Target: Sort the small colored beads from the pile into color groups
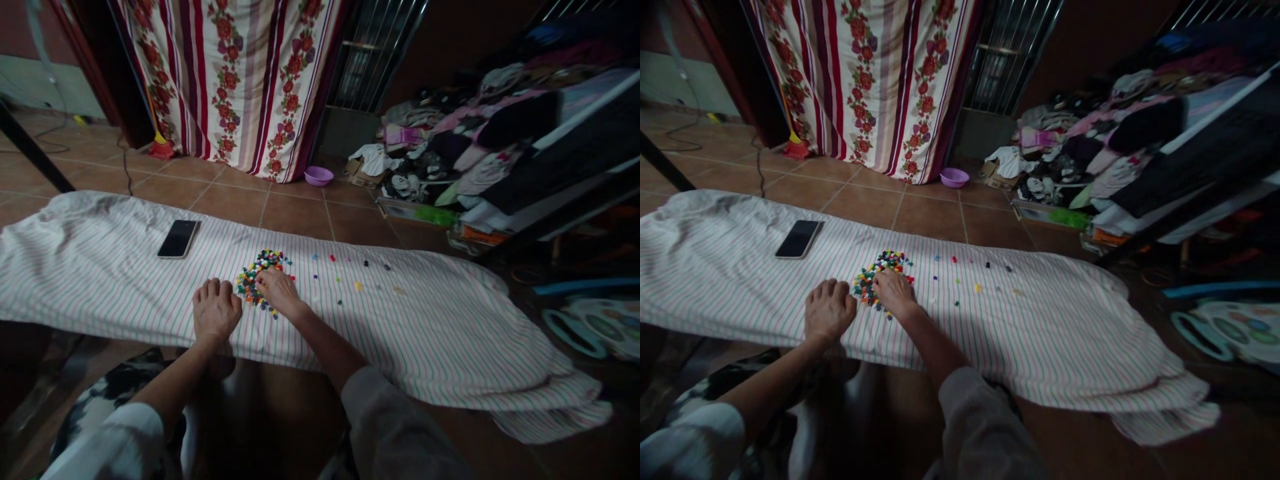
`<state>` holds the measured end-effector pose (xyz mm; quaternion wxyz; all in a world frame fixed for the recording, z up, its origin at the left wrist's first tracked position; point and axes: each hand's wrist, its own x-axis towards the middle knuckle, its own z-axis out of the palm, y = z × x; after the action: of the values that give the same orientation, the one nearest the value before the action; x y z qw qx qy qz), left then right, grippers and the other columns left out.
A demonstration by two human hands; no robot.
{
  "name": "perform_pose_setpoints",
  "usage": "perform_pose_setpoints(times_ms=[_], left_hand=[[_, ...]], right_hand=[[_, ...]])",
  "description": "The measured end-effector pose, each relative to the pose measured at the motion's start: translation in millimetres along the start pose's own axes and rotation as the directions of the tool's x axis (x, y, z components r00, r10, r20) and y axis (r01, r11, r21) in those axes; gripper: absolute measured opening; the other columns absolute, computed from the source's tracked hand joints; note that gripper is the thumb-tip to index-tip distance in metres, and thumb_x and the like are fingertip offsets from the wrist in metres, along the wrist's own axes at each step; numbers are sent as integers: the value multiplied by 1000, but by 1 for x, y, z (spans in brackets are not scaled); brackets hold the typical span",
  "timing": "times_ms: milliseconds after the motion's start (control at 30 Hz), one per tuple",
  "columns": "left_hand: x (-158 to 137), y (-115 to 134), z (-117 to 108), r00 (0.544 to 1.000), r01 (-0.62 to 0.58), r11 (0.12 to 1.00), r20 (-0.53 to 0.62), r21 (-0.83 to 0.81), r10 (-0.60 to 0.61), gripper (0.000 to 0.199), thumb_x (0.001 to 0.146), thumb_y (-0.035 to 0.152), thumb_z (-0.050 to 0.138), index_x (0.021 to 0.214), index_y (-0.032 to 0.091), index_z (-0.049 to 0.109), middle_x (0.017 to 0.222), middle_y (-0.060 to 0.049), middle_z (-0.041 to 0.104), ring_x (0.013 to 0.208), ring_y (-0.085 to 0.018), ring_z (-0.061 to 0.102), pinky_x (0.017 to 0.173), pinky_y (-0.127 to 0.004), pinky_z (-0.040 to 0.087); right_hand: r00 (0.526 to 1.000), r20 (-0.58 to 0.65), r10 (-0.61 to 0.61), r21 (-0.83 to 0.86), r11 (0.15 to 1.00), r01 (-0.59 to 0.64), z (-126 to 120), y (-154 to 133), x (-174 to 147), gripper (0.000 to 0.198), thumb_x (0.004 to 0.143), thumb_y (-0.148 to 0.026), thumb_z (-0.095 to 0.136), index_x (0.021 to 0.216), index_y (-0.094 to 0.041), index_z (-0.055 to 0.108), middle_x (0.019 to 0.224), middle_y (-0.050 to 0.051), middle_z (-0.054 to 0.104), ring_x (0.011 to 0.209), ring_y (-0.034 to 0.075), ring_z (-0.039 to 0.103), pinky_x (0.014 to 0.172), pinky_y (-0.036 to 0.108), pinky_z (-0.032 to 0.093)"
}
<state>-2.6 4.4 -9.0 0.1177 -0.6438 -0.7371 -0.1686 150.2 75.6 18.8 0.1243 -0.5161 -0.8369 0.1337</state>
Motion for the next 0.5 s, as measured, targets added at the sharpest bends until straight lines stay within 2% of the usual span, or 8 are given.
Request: perform_pose_setpoints(times_ms=[133,300,500], left_hand=[[0,0,-1,1000,-2,1000,-6,-1,2,25,87,28,41,96,17,62,105,-13,58,104,-28,49,88,-41,33],[-1,2,-4,1000,0,1000,2,-9,0,26,87,28,39,94,17,61,104,-13,58,105,-28,49,87,-40,34],[-2,3,-8,1000,-12,999,3,38,12,25,87,28,39,94,17,60,101,-11,59,103,-28,50,85,-40,34]], right_hand=[[1000,-16,-17,41,999,18,-1,0,-5,9,91,-22,56,94,-22,65,98,5,62,94,18,58,83,28,43],[994,-104,-34,136,990,48,-3,3,-14,6,90,-21,56,91,-21,62,93,2,61,90,16,58,80,26,43],[985,-171,-34,273,959,80,-5,26,-23,7,85,-15,55,87,-21,57,86,-1,61,76,13,57,71,23,43]])
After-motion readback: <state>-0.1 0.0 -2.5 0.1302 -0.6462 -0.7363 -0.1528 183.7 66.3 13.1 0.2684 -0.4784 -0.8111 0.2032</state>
